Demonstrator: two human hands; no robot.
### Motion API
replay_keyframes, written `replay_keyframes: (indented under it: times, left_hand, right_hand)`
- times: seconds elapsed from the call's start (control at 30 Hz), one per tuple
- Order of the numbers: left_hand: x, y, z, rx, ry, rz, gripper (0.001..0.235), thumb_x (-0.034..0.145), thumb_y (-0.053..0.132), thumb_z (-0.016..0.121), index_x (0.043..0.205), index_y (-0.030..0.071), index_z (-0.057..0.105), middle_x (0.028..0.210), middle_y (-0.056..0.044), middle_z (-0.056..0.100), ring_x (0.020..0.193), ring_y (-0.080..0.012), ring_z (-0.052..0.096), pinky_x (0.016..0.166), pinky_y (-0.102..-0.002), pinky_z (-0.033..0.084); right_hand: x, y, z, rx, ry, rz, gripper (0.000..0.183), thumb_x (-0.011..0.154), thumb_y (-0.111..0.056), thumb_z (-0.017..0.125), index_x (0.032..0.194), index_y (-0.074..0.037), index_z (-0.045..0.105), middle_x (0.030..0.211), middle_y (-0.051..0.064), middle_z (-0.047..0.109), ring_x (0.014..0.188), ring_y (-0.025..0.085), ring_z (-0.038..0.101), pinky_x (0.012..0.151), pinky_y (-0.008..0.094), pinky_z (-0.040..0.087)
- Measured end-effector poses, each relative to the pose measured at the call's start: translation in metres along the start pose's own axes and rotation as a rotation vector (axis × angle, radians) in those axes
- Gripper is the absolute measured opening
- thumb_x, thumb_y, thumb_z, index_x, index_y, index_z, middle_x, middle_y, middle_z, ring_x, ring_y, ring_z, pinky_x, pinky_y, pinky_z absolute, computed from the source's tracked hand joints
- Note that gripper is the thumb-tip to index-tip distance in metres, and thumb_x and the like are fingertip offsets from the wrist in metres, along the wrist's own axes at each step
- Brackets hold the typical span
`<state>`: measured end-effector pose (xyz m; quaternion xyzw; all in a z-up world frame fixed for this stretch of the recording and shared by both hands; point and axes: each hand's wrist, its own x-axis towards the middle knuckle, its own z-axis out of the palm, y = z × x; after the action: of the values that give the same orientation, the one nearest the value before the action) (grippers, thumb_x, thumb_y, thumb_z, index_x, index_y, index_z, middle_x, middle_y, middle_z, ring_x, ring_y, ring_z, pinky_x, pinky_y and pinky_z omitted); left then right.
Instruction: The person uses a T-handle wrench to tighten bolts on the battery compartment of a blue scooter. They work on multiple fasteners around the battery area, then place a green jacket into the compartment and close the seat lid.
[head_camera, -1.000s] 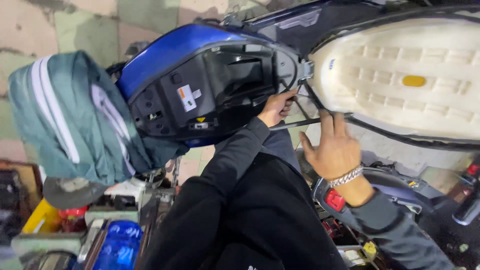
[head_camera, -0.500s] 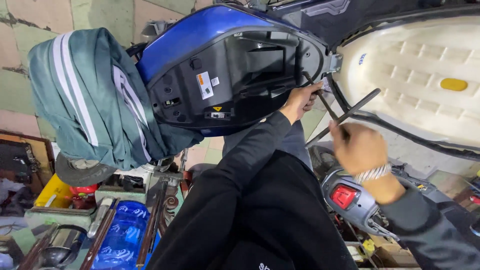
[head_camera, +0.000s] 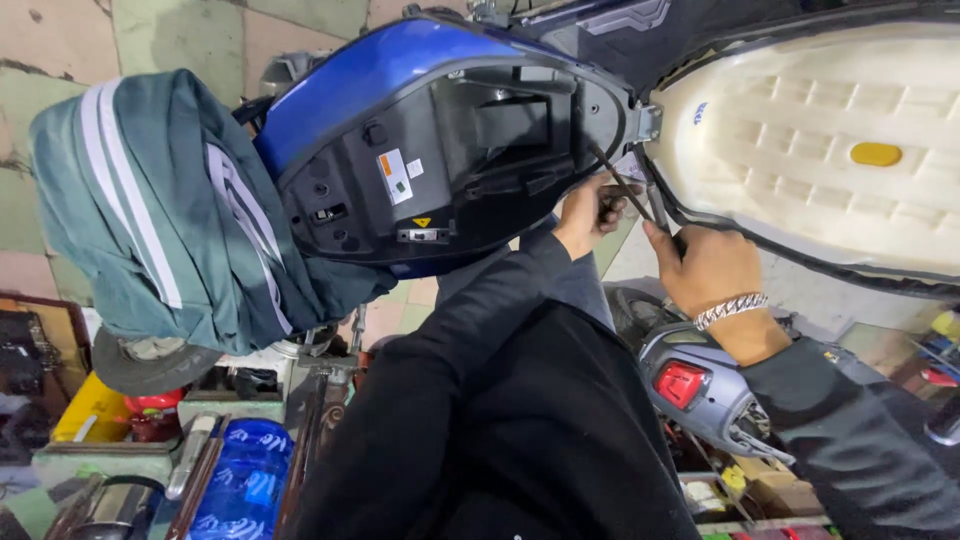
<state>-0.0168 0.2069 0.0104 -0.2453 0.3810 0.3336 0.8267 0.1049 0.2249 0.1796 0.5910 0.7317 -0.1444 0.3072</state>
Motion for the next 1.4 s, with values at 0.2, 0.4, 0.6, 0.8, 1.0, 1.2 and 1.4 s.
replay_keyframes:
  times: [0.2,0.4,0.6,0.8,1.0,1.2,1.4]
  left_hand:
    - [-0.063,0.035,-0.031,-0.141,-0.126,0.059,0.03,0.093,0.024,0.062,0.101,-0.005,0.067,0.085,-0.01,0.058,0.081,-0.0272,0.063,0.073,-0.036,0.053]
    - [-0.098,0.052,-0.043,-0.275,-0.38,0.166,0.029,0.102,0.009,0.054,0.112,-0.017,0.059,0.108,-0.027,0.059,0.11,-0.0481,0.064,0.101,-0.059,0.052]
    - [-0.118,0.071,-0.028,-0.192,-0.38,0.174,0.023,0.1,0.01,0.06,0.101,-0.013,0.06,0.113,-0.032,0.061,0.118,-0.0533,0.059,0.107,-0.064,0.048]
    - [-0.095,0.071,-0.053,0.004,-0.674,0.21,0.04,0.108,0.014,0.048,0.135,-0.013,0.058,0.139,-0.038,0.054,0.131,-0.0493,0.054,0.108,-0.06,0.049]
    - [-0.105,0.077,-0.051,0.079,-0.735,0.221,0.042,0.109,0.017,0.045,0.14,-0.009,0.058,0.142,-0.034,0.054,0.136,-0.045,0.052,0.11,-0.058,0.048]
    - [-0.115,0.076,-0.045,0.107,-0.719,0.276,0.041,0.108,0.018,0.047,0.136,-0.009,0.062,0.139,-0.032,0.058,0.133,-0.0435,0.055,0.109,-0.053,0.049]
    - [-0.052,0.059,-0.089,0.351,-0.067,0.3,0.041,0.1,0.031,0.064,0.081,-0.003,0.073,0.061,-0.019,0.062,0.055,-0.0254,0.066,0.048,-0.033,0.055]
  right_hand:
    - [-0.003,0.008,0.008,-0.064,0.187,-0.103,0.065,0.111,-0.067,0.055,0.074,-0.015,0.068,0.056,0.005,0.062,0.063,0.034,0.071,0.061,0.043,0.056]
    - [-0.003,0.001,-0.006,-0.059,0.11,-0.1,0.063,0.109,-0.064,0.052,0.081,-0.011,0.072,0.062,0.01,0.066,0.07,0.037,0.073,0.065,0.046,0.057]
    - [-0.005,-0.009,-0.014,-0.027,0.105,-0.079,0.058,0.109,-0.059,0.056,0.084,-0.009,0.074,0.065,0.012,0.068,0.07,0.039,0.073,0.065,0.047,0.059]
    - [-0.007,-0.009,-0.01,-0.05,0.132,-0.07,0.056,0.109,-0.058,0.057,0.086,-0.01,0.074,0.066,0.012,0.068,0.071,0.04,0.073,0.066,0.047,0.06]
    - [-0.006,-0.011,-0.008,-0.058,0.119,-0.045,0.059,0.108,-0.062,0.055,0.085,-0.011,0.074,0.067,0.014,0.069,0.072,0.041,0.074,0.066,0.05,0.059]
    - [-0.003,-0.01,-0.009,-0.053,0.075,-0.036,0.054,0.109,-0.06,0.053,0.095,-0.012,0.075,0.069,0.012,0.071,0.071,0.038,0.075,0.067,0.047,0.06]
    - [0.005,-0.02,-0.001,-0.144,-0.093,-0.055,0.035,0.102,-0.038,0.052,0.131,-0.021,0.06,0.079,0.01,0.076,0.079,0.035,0.078,0.073,0.05,0.06]
